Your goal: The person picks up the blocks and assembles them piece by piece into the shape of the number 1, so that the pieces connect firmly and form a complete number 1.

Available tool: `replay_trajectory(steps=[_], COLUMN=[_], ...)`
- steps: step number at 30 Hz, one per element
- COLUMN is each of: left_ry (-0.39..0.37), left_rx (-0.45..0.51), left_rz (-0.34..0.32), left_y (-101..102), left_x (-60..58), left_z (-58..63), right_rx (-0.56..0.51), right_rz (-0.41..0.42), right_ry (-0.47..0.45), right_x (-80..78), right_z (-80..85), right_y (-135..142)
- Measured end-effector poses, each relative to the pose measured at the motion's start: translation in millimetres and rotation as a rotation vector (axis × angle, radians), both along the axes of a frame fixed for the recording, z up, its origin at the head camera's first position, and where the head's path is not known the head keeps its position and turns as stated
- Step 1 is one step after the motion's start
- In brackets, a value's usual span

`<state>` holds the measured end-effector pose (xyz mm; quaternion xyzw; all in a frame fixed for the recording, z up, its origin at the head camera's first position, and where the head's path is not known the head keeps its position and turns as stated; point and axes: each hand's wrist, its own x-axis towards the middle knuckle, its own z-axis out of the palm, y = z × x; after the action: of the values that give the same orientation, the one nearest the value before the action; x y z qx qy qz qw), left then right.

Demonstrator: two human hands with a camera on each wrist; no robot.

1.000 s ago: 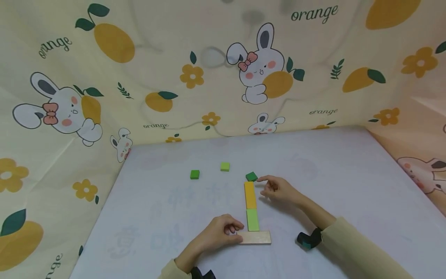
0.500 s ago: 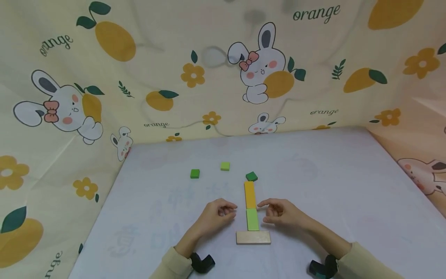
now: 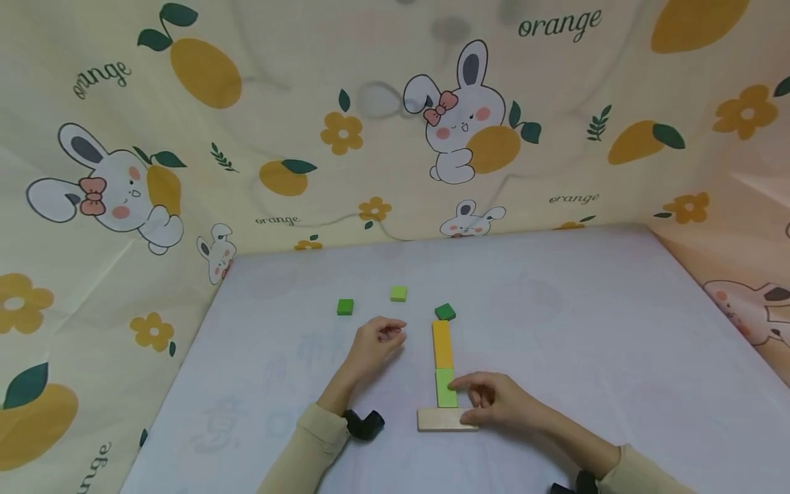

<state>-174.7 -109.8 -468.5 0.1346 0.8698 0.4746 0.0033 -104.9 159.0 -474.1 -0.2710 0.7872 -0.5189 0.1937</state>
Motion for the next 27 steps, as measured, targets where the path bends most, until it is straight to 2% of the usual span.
replay_trajectory(steps=[3,8,15,21,27], left_ry=[0.025,0.022,0.012,-0.040,-0.094], left_rx=[0.021,0.054,0.058,0.031,-0.034], left_rz=[0.042,0.109,0.135,0.170,0.146], left_y=[0.2,0.8,1.8,1.2,-2.2], left_x=[-13.0,-29.9,-50.8,-71.0,-85.8], left_z=[-2.9,-4.6,-2.3,2.3,1.6], right_rx=[0.011,0.030,0.034,0.044,0.036], right_rz=[0.003,0.006,0.007,0.006,0.011], right_ry=[0.009,0.015,0.020,-0.015,-0.025], right_x=[0.4,0.3,1.7,0.5,-0.1], right_z=[-1.3,-1.8,0.7,3.2,1.7], right_y=[-0.3,-0.4,-1.0,-1.7,-2.0])
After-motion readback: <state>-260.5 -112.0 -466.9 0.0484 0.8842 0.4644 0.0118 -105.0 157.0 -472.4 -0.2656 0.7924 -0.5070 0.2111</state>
